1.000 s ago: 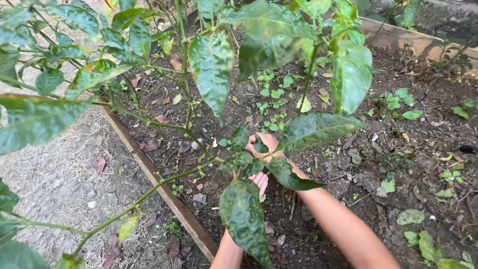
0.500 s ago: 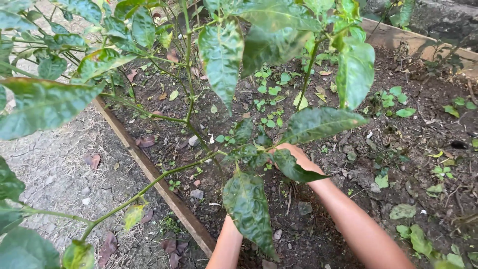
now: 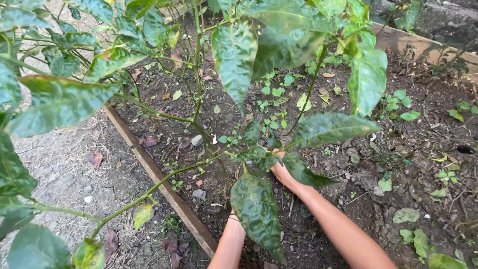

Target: Manually weeding and tending to a garden bed by pulling small weeds and clearing debris.

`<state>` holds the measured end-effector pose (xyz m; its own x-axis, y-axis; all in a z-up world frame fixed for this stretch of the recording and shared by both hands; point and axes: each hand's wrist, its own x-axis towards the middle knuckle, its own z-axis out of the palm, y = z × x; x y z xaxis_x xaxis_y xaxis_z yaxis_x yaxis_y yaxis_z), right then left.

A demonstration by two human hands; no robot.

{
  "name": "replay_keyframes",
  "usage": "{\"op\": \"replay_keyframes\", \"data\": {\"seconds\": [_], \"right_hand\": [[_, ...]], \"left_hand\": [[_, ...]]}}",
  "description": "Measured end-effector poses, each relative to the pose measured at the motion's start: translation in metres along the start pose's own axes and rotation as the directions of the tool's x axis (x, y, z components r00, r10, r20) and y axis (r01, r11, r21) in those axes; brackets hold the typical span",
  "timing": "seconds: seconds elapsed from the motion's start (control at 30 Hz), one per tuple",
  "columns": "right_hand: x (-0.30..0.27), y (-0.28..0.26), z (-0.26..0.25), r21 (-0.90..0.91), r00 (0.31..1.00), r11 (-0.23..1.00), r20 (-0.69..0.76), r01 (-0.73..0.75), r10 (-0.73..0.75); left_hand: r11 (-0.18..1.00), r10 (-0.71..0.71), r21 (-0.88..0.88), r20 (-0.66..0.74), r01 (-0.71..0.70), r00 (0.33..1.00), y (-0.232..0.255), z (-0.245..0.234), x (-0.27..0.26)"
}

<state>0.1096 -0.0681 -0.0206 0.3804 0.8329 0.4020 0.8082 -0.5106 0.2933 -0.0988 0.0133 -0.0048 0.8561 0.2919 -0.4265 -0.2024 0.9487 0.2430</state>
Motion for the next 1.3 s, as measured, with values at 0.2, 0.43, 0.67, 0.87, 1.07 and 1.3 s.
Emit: {"op": "replay_keyframes", "data": {"seconds": [0.2,0.43,0.67,0.87,1.07,1.3], "right_hand": [[0.018,0.012,-0.072,0.605,0.971,0.776,-0.234,0.178,-0.040],[0.031,0.003,-0.092,0.840,0.942,0.441,-0.225,0.317,-0.247],[0.043,-0.013,-0.057,0.869,0.923,0.493,0.219,-0.037,-0.317],[0.051,-0.022,-0.111,0.867,0.946,0.419,0.319,-0.270,-0.050],[0.039,-0.032,-0.083,0.716,0.865,0.547,0.502,-0.433,0.027],[0.053,-0.016,-0.142,0.816,0.900,0.404,0.434,-0.414,0.047]], "left_hand": [[0.999,-0.038,-0.025,0.023,0.039,0.999,0.001,-0.006,0.002],[0.999,-0.047,-0.020,-0.083,0.046,0.995,0.009,0.046,-0.018],[0.999,-0.015,-0.036,-0.039,0.013,0.999,0.009,0.042,-0.019],[1.000,-0.005,-0.030,-0.032,0.004,0.999,0.015,0.029,-0.013],[0.998,0.033,0.054,-0.015,-0.032,0.999,0.015,0.010,-0.013],[0.997,-0.029,0.066,-0.128,0.038,0.991,0.019,0.045,-0.028]]}}
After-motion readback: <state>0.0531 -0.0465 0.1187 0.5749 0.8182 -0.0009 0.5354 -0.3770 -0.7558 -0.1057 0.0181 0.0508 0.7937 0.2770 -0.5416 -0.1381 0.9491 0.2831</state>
